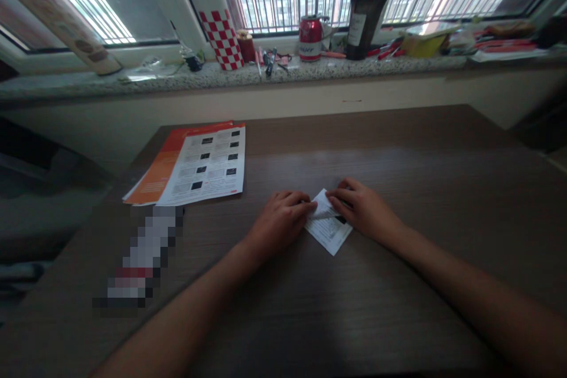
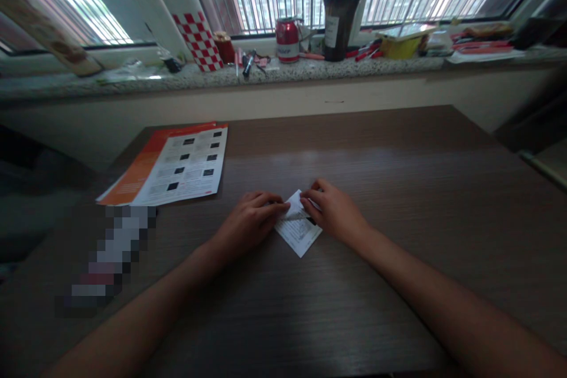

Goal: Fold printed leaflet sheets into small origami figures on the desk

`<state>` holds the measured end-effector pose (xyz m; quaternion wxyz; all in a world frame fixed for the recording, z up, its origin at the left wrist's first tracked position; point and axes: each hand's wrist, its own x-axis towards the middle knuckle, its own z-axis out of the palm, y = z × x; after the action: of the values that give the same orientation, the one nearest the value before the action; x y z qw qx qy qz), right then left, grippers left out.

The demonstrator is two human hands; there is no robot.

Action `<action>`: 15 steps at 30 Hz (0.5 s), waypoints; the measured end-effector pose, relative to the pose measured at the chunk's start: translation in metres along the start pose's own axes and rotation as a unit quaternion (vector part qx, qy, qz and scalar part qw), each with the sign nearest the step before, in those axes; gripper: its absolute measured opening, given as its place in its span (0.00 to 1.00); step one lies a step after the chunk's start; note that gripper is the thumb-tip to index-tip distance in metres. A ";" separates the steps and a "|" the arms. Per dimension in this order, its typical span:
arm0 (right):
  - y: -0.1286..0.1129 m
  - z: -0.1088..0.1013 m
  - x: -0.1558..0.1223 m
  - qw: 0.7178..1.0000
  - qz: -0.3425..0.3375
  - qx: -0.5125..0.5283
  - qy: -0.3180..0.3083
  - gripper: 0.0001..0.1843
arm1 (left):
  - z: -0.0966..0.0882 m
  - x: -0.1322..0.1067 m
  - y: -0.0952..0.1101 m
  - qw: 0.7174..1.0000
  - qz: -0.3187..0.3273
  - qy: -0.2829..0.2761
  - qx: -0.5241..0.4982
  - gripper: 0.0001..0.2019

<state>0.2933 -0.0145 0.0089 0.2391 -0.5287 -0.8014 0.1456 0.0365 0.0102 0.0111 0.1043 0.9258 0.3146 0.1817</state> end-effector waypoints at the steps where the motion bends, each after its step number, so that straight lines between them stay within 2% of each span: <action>1: 0.000 0.000 0.000 1.000 0.001 0.005 0.000 0.14 | 0.000 0.000 0.001 1.000 0.005 0.000 0.001 0.14; 4: 0.001 0.001 0.001 1.000 0.006 0.005 0.009 0.10 | 0.001 -0.001 0.002 1.000 0.017 -0.005 -0.002 0.13; 8: 0.002 0.000 0.002 1.000 -0.005 0.008 0.009 0.16 | 0.000 0.000 0.002 0.999 0.021 -0.024 -0.011 0.15; 10: 0.003 -0.001 0.002 1.000 -0.006 0.010 -0.003 0.13 | 0.000 0.000 0.001 0.999 0.019 -0.027 -0.020 0.16; 15: 0.002 -0.002 0.000 1.000 0.022 0.003 -0.007 0.11 | 0.001 0.001 0.001 0.997 -0.046 0.013 -0.066 0.10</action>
<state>0.2960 -0.0137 0.0095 0.2321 -0.5445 -0.7906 0.1567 0.0381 0.0105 0.0111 0.1694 0.8992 0.3451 0.2088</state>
